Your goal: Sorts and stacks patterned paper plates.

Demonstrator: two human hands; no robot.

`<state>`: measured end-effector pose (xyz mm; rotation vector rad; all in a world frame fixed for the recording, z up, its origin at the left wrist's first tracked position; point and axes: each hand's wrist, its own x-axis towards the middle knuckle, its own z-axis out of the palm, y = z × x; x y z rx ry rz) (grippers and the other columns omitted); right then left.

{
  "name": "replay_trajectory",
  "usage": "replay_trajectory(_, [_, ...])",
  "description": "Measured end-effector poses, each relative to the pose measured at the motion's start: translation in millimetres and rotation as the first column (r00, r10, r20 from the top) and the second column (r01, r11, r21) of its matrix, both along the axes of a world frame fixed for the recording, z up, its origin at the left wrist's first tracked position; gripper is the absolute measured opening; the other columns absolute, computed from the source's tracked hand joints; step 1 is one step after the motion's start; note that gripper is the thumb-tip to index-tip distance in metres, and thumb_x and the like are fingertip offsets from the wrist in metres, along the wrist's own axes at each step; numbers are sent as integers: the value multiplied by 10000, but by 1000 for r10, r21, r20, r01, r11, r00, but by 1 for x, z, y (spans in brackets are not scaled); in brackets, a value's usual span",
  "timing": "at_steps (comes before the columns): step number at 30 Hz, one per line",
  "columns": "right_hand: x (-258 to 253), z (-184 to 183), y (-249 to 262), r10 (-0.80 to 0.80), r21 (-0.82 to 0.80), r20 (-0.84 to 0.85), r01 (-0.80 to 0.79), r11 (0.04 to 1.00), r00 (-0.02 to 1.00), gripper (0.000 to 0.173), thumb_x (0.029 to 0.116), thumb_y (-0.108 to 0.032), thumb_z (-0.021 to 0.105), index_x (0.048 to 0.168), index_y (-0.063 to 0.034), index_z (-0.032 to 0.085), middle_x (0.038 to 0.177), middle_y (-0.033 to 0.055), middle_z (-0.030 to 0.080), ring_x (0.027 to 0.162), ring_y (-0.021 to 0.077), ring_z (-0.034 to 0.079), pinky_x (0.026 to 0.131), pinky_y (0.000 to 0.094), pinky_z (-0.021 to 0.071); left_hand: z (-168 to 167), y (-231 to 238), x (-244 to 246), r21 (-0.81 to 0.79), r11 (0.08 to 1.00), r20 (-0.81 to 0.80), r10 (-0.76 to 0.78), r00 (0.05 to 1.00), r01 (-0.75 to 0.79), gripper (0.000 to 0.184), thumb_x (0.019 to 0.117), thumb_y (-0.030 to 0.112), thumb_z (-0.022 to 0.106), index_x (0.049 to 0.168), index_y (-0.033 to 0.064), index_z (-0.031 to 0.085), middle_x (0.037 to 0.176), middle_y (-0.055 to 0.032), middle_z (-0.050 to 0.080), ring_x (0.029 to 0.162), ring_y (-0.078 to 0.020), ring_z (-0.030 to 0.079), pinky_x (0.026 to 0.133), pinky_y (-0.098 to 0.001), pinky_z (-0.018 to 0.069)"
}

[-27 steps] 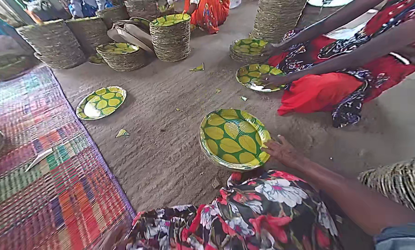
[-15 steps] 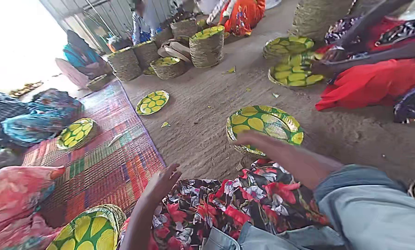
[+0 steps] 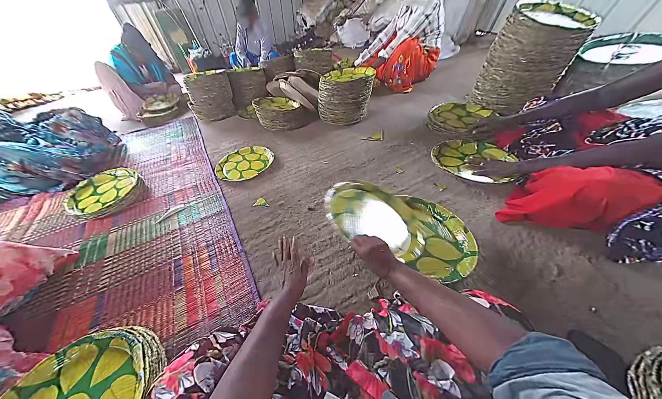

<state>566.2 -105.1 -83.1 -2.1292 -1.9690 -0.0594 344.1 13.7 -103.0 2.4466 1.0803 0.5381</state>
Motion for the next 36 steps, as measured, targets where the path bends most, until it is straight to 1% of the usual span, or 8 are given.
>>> replay_trajectory(2, [-13, -17, 6, 237, -30, -31, -238, 971, 971, 269, 1041, -14, 476, 1184, 81, 684, 1190, 289, 694, 1080, 472, 699, 866, 605, 565, -10, 7, 5, 222, 975, 55, -6, 998, -6, 628, 1056, 339, 420, 1541, -60, 401, 1631, -310, 297, 1547, -463, 240, 1255, -622, 122])
replay_trajectory(5, [-12, -39, 15, 376, -369, -78, -377, 850, 924, 270, 1071, -47, 436, 1173, 66, 659, 1163, 277, 692, 1091, 459, 682, 927, 619, 510, -16, 10, 4, -50, 993, -303, -116, 946, 105, 615, 1102, 369, 383, 1611, 34, 305, 1700, -210, 202, 1596, -357, 134, 1277, -569, 75])
replay_trajectory(10, [20, -28, 17, 18, -422, -134, -74, 904, 991, 456, 1074, -295, 493, 1351, 50, 606, 1396, 287, 595, 1349, 455, 530, 1158, 635, 317, -51, 0, 6, -366, 927, -617, -308, 724, 83, 690, 1097, 454, 417, 1642, 79, 222, 1728, -184, 87, 1600, -374, 80, 1246, -646, 123])
replay_trajectory(15, [24, -9, 17, -615, -528, -64, 496, 689, 786, 511, 1072, -290, 510, 1403, 100, 521, 1486, 312, 490, 1412, 442, 470, 1109, 616, 401, -35, -5, 14, -385, 920, -604, -307, 736, 67, 701, 1055, 440, 537, 1595, 42, 337, 1687, -239, 209, 1553, -432, 225, 1170, -683, 277])
replay_trajectory(25, [34, -3, 5, -595, -468, -9, 522, 713, 804, 368, 1099, -163, 450, 1352, 67, 587, 1403, 311, 570, 1334, 474, 539, 1070, 645, 419, -25, -19, 9, -459, 875, -379, -347, 858, 152, 480, 1078, 319, 521, 1470, 43, 532, 1489, -242, 523, 1391, -409, 504, 1127, -600, 411])
replay_trajectory(29, [31, -14, 2, -588, -610, 3, 467, 640, 809, 594, 1076, -446, 505, 1317, 87, 610, 1380, 336, 584, 1322, 492, 549, 1052, 659, 431, -23, -14, 1, -459, 886, -349, -241, 906, 59, 516, 1100, 348, 458, 1522, 50, 472, 1562, -215, 460, 1457, -401, 429, 1155, -599, 386])
replay_trajectory(32, [20, -26, 5, -571, -631, 94, 492, 599, 815, 387, 1004, -181, 604, 1260, 109, 625, 1389, 318, 577, 1310, 456, 568, 1020, 615, 483, -33, -20, -2, -525, 851, -466, -287, 837, -1, 545, 1078, 407, 476, 1463, 27, 544, 1644, -216, 338, 1519, -437, 308, 1146, -701, 321])
replay_trajectory(36, [26, -28, 6, -578, -587, 63, 498, 638, 814, 450, 1036, -239, 592, 1357, 75, 585, 1448, 302, 544, 1344, 453, 542, 1059, 619, 452, -34, -23, 3, -548, 836, -511, -330, 794, -6, 567, 1073, 438, 471, 1449, 23, 556, 1660, -246, 278, 1533, -464, 252, 1136, -716, 316])
